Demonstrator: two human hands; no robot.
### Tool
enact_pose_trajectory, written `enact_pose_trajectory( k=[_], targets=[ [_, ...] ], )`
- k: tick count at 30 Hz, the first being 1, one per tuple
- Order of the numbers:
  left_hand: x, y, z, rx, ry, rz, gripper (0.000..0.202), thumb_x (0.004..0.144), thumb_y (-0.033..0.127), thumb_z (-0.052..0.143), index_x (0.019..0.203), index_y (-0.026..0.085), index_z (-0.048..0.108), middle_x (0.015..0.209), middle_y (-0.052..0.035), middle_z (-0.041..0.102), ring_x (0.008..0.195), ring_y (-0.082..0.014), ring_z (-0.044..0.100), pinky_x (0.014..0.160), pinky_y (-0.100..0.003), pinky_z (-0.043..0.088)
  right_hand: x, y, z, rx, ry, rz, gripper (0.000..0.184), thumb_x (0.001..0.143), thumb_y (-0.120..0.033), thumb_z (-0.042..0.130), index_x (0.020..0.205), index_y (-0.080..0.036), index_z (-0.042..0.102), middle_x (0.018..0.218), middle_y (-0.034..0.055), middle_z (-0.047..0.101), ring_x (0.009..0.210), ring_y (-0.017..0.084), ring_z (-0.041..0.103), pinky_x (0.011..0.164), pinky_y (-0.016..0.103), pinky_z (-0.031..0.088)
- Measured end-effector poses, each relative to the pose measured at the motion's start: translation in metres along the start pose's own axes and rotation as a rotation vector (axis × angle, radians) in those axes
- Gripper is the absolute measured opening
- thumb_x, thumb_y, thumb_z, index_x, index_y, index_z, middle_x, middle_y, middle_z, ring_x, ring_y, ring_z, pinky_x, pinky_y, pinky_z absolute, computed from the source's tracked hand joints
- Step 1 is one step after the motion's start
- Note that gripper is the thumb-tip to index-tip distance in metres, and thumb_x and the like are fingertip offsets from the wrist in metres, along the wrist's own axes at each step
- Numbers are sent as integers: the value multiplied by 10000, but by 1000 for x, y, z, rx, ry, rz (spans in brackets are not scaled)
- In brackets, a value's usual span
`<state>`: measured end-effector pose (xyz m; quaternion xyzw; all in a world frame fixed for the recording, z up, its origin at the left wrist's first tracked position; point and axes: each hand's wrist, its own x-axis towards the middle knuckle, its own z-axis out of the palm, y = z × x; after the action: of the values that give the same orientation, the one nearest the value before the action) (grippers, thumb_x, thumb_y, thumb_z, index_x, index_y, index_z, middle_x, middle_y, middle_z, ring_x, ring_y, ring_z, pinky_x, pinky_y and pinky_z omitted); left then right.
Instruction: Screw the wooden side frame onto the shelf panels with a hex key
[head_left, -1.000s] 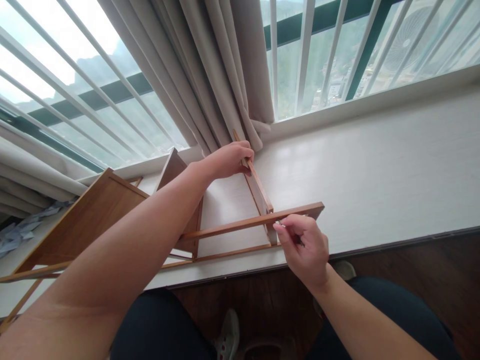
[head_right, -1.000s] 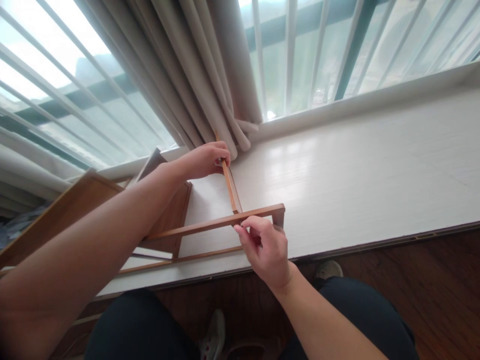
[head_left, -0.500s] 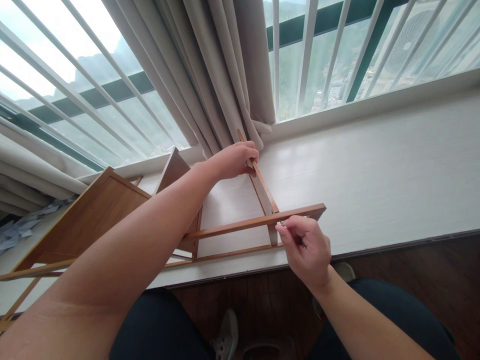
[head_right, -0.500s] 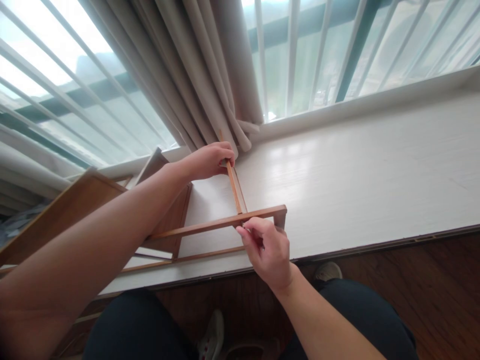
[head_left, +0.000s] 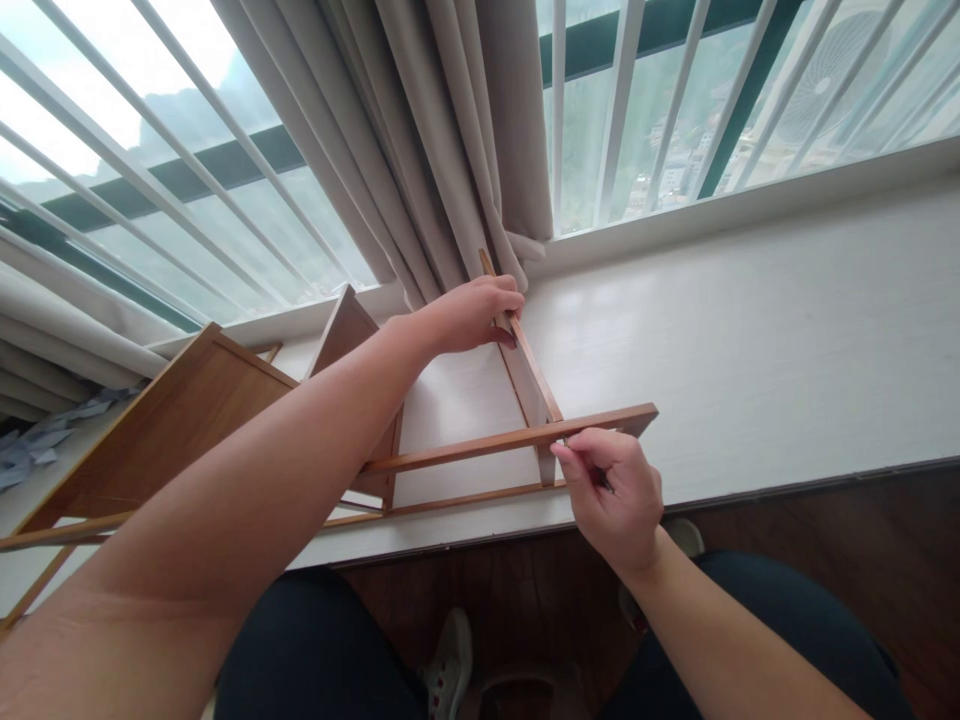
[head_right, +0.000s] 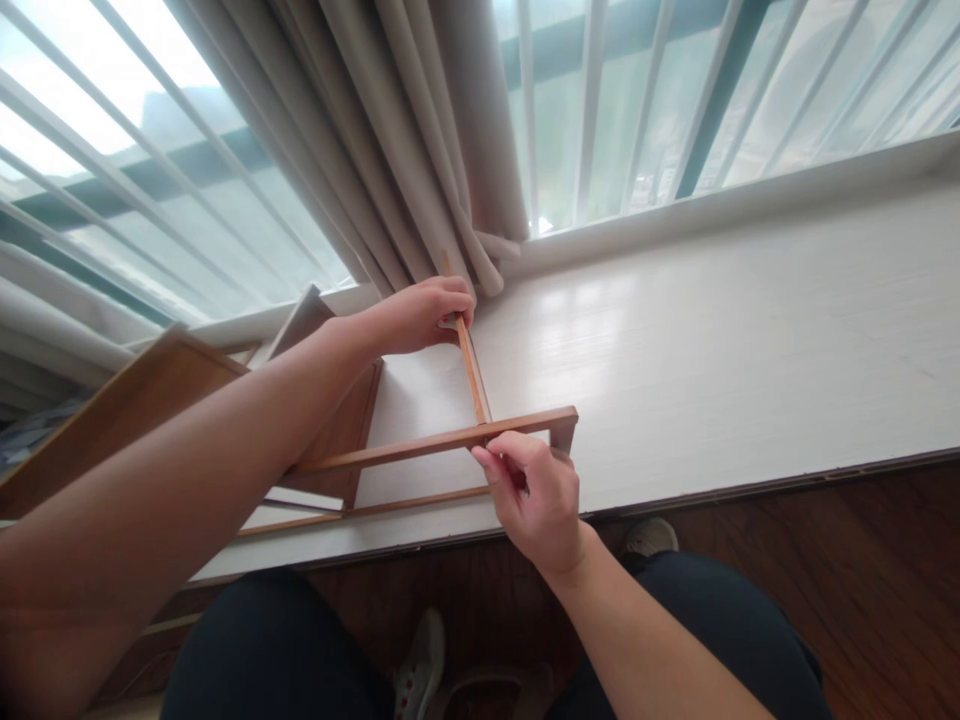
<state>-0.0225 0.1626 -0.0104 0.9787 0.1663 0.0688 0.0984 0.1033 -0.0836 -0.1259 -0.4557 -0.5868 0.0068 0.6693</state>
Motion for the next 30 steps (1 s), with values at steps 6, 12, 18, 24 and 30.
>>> enact_pose_trajectory(
  k=[6,12,18,24,30],
  targets=[
    [-1,14,-6,-18,-58,10,135,807,292,745,899,193,738,984,-60,632,858,-178,572,799,-288,433,-2,1,0,22,-4,35,167,927,-136,715,1046,-206,619,703,-61,620,509,68,516,515,204,465],
    [-5,45,-25,-58,-179,35,200,796,345,760,967,248,796,950,-14,714,729,-134,586,706,-261,419,0,1,1,21,5,30,170,927,-135,716,1048,-208,621,743,-46,651,531,72,539,534,205,490],
    [-3,71,-31,-127,-302,54,123,798,330,773,897,269,814,853,22,758,695,-119,629,664,-238,420,1,2,3,4,20,21,143,931,-153,714,1019,-214,619,739,-43,653,526,80,547,518,210,500],
    [0,80,-28,-223,-324,53,127,801,227,750,899,248,828,879,9,788,765,-130,688,694,-214,469,3,1,3,0,24,32,131,941,-154,693,1029,-210,613,720,-49,647,486,70,525,480,199,484],
    [-3,76,-24,-243,-293,-37,162,775,206,761,907,260,838,845,35,802,780,-134,728,727,-202,511,5,0,2,-22,33,22,102,941,-168,699,988,-214,622,713,-46,654,491,77,537,484,205,492]
  ],
)
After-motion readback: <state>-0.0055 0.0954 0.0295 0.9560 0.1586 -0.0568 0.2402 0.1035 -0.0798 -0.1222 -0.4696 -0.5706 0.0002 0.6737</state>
